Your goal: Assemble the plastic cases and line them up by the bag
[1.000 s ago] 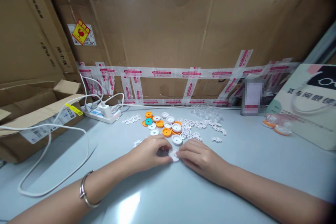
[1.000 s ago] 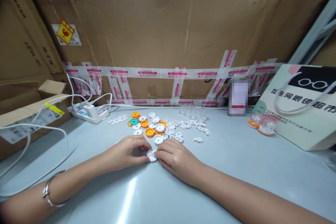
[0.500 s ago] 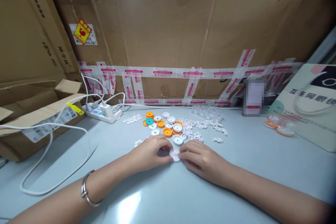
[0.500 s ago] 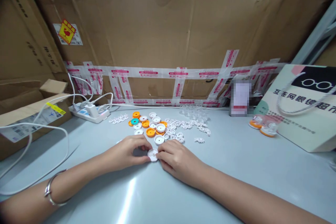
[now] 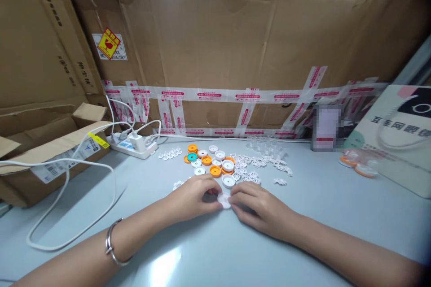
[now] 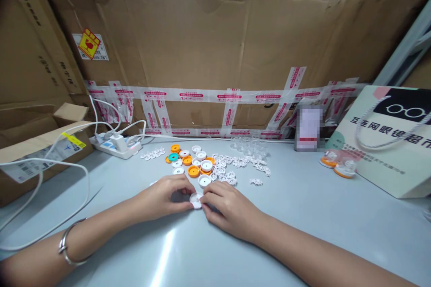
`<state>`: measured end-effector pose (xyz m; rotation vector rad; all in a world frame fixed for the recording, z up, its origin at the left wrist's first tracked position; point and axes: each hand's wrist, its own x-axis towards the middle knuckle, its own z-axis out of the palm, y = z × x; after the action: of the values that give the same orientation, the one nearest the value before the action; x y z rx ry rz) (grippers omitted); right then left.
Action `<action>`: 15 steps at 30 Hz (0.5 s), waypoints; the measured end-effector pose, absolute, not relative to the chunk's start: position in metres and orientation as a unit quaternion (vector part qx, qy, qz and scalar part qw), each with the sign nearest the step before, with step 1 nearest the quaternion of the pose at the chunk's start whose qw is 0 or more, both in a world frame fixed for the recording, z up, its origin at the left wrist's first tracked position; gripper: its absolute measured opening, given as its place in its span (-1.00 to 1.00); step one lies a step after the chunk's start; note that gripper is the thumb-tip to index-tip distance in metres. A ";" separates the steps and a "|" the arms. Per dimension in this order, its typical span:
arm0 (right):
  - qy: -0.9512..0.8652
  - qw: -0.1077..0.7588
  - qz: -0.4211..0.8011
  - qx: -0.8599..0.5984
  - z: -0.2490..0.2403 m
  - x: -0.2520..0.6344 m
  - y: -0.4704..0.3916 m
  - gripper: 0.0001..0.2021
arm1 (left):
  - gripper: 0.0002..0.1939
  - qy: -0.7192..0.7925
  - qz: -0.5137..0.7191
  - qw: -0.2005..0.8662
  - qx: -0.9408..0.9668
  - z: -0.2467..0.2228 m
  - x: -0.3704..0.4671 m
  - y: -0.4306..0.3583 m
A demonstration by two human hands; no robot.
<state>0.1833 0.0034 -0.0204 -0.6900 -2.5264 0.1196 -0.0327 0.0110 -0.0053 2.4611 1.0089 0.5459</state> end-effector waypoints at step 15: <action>-0.889 0.332 0.085 -0.303 -0.019 0.190 0.010 -0.83 | -0.84 0.461 0.283 0.038 0.840 -0.006 -0.075 0.059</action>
<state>0.1900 0.0104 -0.0187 -0.7919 -2.3241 0.2228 -0.0746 0.0588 -0.0057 2.5779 1.4148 0.8692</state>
